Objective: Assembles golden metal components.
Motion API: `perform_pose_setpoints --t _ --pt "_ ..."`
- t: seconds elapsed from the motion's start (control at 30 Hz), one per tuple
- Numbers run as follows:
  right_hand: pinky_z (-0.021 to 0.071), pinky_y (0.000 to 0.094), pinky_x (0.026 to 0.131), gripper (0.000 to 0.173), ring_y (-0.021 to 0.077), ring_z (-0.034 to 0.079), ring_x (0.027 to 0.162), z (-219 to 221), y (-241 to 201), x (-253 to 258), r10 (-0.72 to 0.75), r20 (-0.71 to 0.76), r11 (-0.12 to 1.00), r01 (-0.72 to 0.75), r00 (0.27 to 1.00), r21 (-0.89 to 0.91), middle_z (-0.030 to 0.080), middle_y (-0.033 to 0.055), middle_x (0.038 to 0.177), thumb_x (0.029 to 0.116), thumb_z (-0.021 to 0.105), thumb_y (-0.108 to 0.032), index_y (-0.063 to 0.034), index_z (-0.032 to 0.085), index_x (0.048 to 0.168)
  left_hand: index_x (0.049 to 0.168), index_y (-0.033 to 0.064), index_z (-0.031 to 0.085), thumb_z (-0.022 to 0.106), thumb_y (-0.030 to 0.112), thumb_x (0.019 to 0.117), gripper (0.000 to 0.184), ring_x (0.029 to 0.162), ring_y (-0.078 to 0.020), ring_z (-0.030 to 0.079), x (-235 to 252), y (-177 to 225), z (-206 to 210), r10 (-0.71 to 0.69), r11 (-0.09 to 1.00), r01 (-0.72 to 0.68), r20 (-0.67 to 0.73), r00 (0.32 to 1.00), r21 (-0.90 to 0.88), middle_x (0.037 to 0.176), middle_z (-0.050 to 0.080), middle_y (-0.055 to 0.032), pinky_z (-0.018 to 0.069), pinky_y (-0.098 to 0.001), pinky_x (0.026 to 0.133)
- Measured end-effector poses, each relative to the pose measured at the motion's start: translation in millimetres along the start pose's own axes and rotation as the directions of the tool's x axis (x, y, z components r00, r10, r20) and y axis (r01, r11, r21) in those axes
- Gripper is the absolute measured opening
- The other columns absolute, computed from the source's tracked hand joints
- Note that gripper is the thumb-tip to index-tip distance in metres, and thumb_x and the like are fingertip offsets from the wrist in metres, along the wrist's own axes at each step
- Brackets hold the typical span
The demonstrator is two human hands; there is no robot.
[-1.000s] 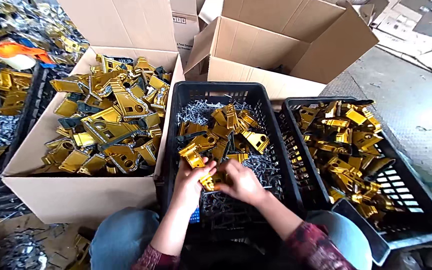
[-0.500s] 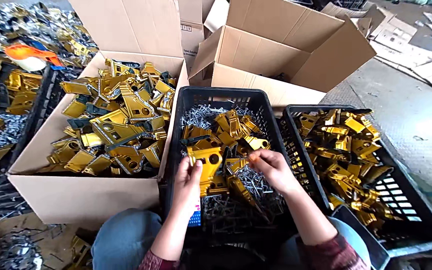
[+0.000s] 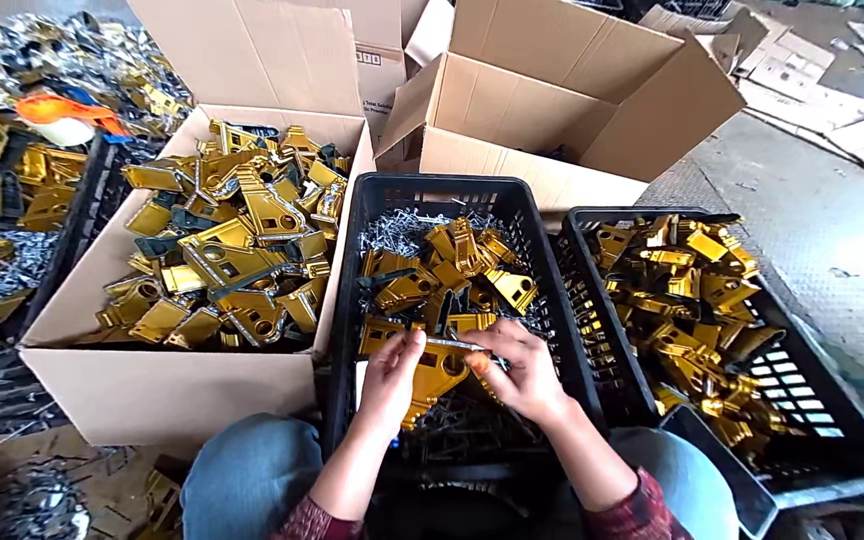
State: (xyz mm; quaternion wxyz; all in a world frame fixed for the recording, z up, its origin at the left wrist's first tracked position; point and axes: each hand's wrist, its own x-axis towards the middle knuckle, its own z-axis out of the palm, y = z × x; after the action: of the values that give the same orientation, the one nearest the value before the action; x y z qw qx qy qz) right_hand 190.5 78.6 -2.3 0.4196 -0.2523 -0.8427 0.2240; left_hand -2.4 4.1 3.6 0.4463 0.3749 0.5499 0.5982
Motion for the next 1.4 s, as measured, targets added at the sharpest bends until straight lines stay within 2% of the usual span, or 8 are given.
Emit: perform_pose_setpoints --t 0.23,0.43,0.57,0.67,0.83,1.03,1.27,1.4 --pt "0.0465 0.038 0.113 0.084 0.0192 0.052 0.137 6.5 -8.7 -4.9 0.085 0.305 0.613 -0.291 0.948 0.734 0.049 0.0147 0.154 0.0953 0.063 -0.059 0.0051 0.049 0.148 0.103 0.0127 0.07 0.045 0.024 0.1077 0.028 0.094 -0.007 0.07 -4.1 -0.1 -4.2 0.037 0.951 0.063 0.315 0.948 -0.302 0.098 0.074 0.0027 0.0587 -0.029 0.088" --pt "0.0515 0.0393 0.106 0.087 0.0188 0.065 0.122 18.7 -25.2 -7.4 0.137 0.267 0.274 -0.295 0.954 0.915 0.062 0.0077 0.14 0.0856 0.083 -0.031 -0.021 0.027 0.152 0.11 0.0167 0.073 0.051 0.041 0.1053 0.033 0.099 -0.0068 0.071 -4.4 -5.5 -5.6 0.062 0.932 0.1 0.425 0.903 -0.347 0.104 0.075 0.0041 0.0586 -0.0289 0.091" --pt "0.0568 0.0419 0.102 0.1 0.0227 0.065 0.119 13.4 -23.8 -9.7 0.225 0.168 0.635 -0.275 0.96 0.722 0.061 0.0147 0.135 0.0787 0.089 -0.028 -0.0059 0.024 0.152 0.119 0.0016 0.066 0.052 0.02 0.1058 0.027 0.097 -0.0053 0.069 3.4 -5.4 -8.4 0.114 0.989 -0.136 0.289 0.95 0.056 0.105 0.072 -0.0004 0.0577 -0.0256 0.089" --pt "0.0544 0.0427 0.104 0.106 0.0251 0.063 0.122 15.3 -20.7 -14.3 0.117 0.111 0.98 -0.133 0.987 0.151 0.063 0.0193 0.133 0.0684 0.093 -0.043 0.0021 0.038 0.147 0.151 -0.0018 0.036 0.071 0.027 0.0926 0.074 0.111 -0.0156 0.068 2.1 -5.2 -8.7 -0.008 0.992 -0.038 0.371 0.929 0.116 0.13 0.066 -0.0115 0.058 -0.0325 0.095" --pt "0.051 0.0467 0.103 0.092 0.0241 0.063 0.117 11.5 -23.3 -10.0 0.163 0.223 0.983 -0.179 0.961 0.051 0.069 0.0103 0.126 0.0767 0.08 -0.062 -0.0035 0.054 0.142 0.145 -0.0004 0.045 0.078 0.006 0.0792 0.074 0.102 -0.0183 0.072 -0.6 -10.3 -5.6 -0.08 0.995 0.045 0.447 0.891 0.089 0.117 0.072 -0.0097 0.0612 -0.0345 0.088" --pt "0.0548 0.026 0.086 0.019 0.0062 0.067 0.094 4.1 -23.4 -9.5 0.359 0.235 0.868 -0.416 0.903 0.271 0.074 0.0026 0.097 0.0932 0.072 -0.02 -0.0072 0.078 0.105 0.129 -0.0037 0.06 0.072 0.004 0.081 0.05 0.085 -0.0123 0.072 -2.6 -15.1 -5.5 0.037 0.994 -0.079 0.455 0.89 0.072 0.103 0.074 -0.0057 0.0622 -0.0294 0.074" --pt "0.0599 0.0299 0.078 0.017 0.0096 0.07 0.082 14.4 -45.5 -2.2 0.695 0.27 0.201 -0.54 0.666 0.817 0.073 0.0033 0.089 0.101 0.053 -0.001 -0.0013 0.07 0.1 0.149 0.0036 0.042 0.075 0.053 0.0861 0.087 0.118 -0.0088 0.062 -2.8 -6.5 -25.6 0.027 0.99 0.068 0.638 0.769 -0.124 0.132 0.064 0.0002 0.0534 -0.0296 0.101" --pt "0.0637 0.0372 0.077 0.021 0.0196 0.074 0.083 15.4 -36.7 9.7 0.728 0.415 0.05 -0.646 0.546 0.761 0.074 0.011 0.096 0.1098 0.043 -0.011 0.0009 0.061 0.111 0.121 -0.0003 0.061 0.079 0.018 0.0856 0.044 0.102 -0.0152 0.071 -11.7 -15.3 -1.9 0.012 0.984 0.053 0.367 0.93 -0.168 0.108 0.074 -0.0056 0.059 -0.0349 0.094"
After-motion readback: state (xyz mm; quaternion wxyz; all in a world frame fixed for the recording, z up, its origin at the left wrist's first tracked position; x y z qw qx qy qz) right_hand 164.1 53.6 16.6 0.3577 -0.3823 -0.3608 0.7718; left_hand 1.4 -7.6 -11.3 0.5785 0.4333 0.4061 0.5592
